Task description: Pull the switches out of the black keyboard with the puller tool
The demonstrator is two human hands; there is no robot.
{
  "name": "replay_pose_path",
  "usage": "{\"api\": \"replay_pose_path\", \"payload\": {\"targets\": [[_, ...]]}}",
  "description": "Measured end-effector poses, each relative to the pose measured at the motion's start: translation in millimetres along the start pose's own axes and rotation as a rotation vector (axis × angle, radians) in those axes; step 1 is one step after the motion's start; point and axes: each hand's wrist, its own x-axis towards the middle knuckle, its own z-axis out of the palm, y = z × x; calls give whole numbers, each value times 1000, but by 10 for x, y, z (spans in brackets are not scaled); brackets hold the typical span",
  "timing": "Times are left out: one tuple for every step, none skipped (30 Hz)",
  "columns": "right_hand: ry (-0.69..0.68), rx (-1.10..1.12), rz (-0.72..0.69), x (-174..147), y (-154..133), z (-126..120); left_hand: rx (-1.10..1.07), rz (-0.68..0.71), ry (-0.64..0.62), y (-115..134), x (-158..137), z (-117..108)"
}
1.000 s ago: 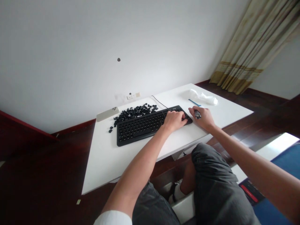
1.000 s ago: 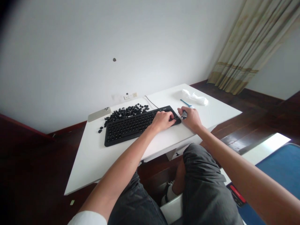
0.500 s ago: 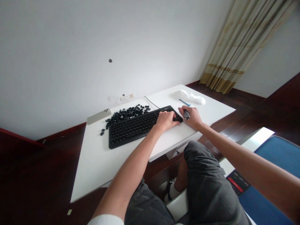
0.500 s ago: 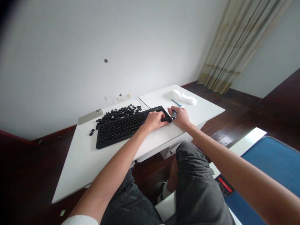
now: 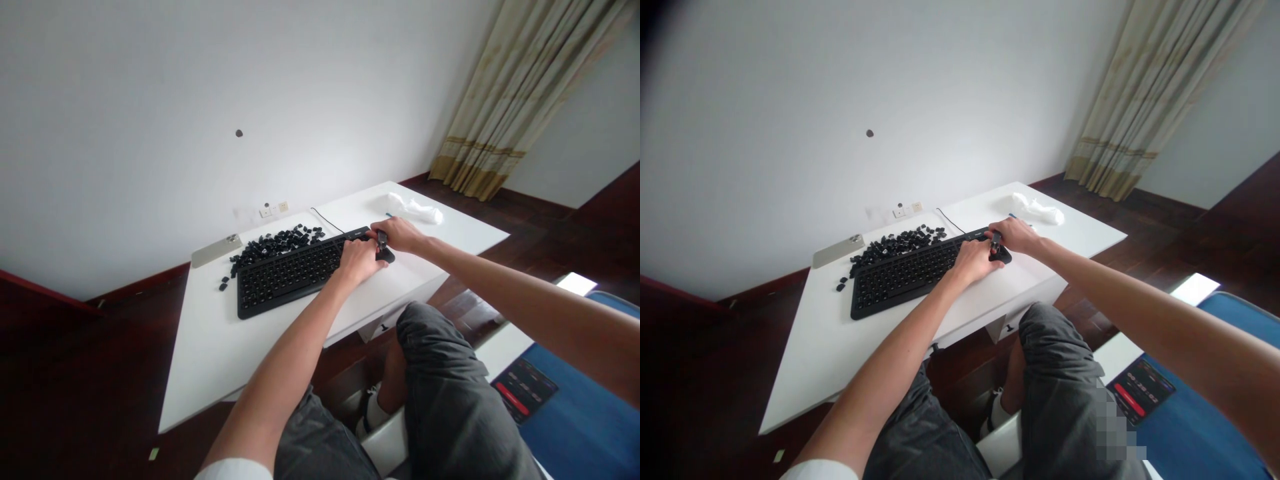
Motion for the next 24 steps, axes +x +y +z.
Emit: {"api": "replay_pose_path", "payload": {"targets": [[0,12,-17,7,-7,5,5,-1,1,8,-1,2],[1,25,-35,6,-6,10,11,-4,1,17,-3,4],[2,35,-49,1,3,13,16,-8,3,26,-5,7],[2,46,-58,-9,17,15,22,-12,8,33,-8,11],[-2,62,-65,-21,36,16,25,-17,13,38,-11,15],[-9,85,-75,-34,56,15,26,-21,19,42,-14,19],[-16,113,-90,-49,75,12,23,-27,20,44,-17,22],[-21,142,-106,-64,92,7,19,-34,21,44,-20,25],[-21,165,-123,-80,105,-2,12,-45,22,44,-23,27],[-17,180,-137,-97,112,-14,6,-57,25,43,-26,29],[-10,185,-146,-117,112,-31,2,-69,32,40,-28,31],[0,181,-150,-140,104,-51,3,-78,44,37,-30,33],[4,175,-159,-167,87,-75,6,-85,61,33,-31,36],[-2,171,-179,-199,62,-102,11,-90,75,26,-32,39],[-19,169,-210,-235,30,-129,15,-94,84,18,-33,42],[-39,167,-245,-276,-9,-154,18,-95,89,9,-34,46],[-59,160,-280,-320,-49,-175,17,-92,90,-1,-34,50],[-78,146,-315,-366,-89,-192,14,-83,92,-11,-34,55],[-92,127,-349,-414,-124,-202,10,-70,94,-21,-35,62],[-94,105,-379,-461,-150,-205,8,-55,98,-30,-36,72],[-88,82,-405,-506,-166,-200,9,-38,109,-36,-38,83],[-75,61,-426,-548,-168,-188,13,-24,121,-41,-42,96],[-55,44,-439,-588,-158,-167,17,-12,134,-44,-46,110],[-31,31,-444,-624,-136,-138,23,0,144,-44,-52,123]]}}
